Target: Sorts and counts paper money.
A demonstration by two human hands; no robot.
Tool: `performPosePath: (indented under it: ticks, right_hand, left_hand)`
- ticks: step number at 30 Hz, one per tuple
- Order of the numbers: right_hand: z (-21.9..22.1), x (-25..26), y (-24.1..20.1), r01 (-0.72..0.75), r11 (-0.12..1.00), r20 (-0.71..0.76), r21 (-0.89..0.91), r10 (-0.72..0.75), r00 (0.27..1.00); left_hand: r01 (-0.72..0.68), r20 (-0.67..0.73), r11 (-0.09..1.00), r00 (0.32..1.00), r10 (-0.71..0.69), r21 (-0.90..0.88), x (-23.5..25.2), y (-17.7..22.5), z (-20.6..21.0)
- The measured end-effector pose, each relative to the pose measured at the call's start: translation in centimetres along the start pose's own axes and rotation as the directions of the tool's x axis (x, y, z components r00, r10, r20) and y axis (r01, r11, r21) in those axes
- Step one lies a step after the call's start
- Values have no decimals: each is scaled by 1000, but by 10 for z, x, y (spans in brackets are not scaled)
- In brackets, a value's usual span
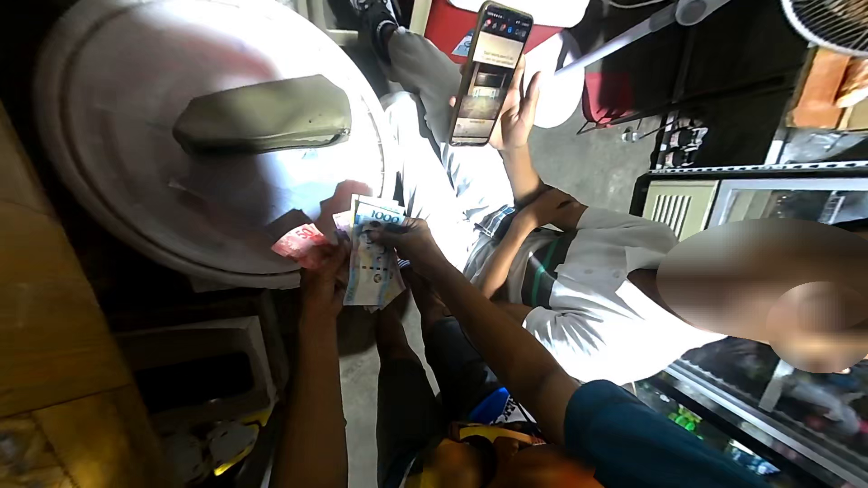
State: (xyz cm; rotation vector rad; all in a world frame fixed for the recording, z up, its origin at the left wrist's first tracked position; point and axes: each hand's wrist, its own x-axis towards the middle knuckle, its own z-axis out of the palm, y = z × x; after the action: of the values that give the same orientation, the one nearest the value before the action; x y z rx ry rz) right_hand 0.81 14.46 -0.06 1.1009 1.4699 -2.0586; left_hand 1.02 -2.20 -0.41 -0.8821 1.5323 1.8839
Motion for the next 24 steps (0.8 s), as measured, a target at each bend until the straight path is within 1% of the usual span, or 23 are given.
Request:
performPosePath:
  ticks: [2, 5, 11, 13, 17, 19, 24]
  right_hand:
    - [1, 1, 1, 0, 1000, 4, 0, 0, 1000]
    - [3, 1, 2, 25, 999, 9, 37, -25, 1000]
    - [1, -2, 3, 69, 996, 56, 62, -72, 996]
    - [1, -3, 4, 67, 996, 55, 58, -71, 996]
    - [1, 0, 7, 67, 998, 15, -12, -67, 998]
    - [1, 0, 8, 63, 998, 12, -29, -63, 998]
    - [1, -2, 12, 62, 998, 15, 6, -62, 998]
  left_hand:
    - [20, -13, 1000, 1000, -20, 12, 1, 0, -2]
    - [38, -4, 999, 999, -38, -19, 1, -1, -3]
    - [75, 89, 995, 994, -70, -60, 1, 1, -8]
    - [67, 91, 998, 994, -65, -23, 3, 1, -10]
    - [47, 40, 996, 998, -50, 72, 4, 2, -8]
    - [23, 51, 995, 998, -28, 98, 4, 3, -9]
    - [-16, 31, 982, 999, 11, 190, 1, 4, -4]
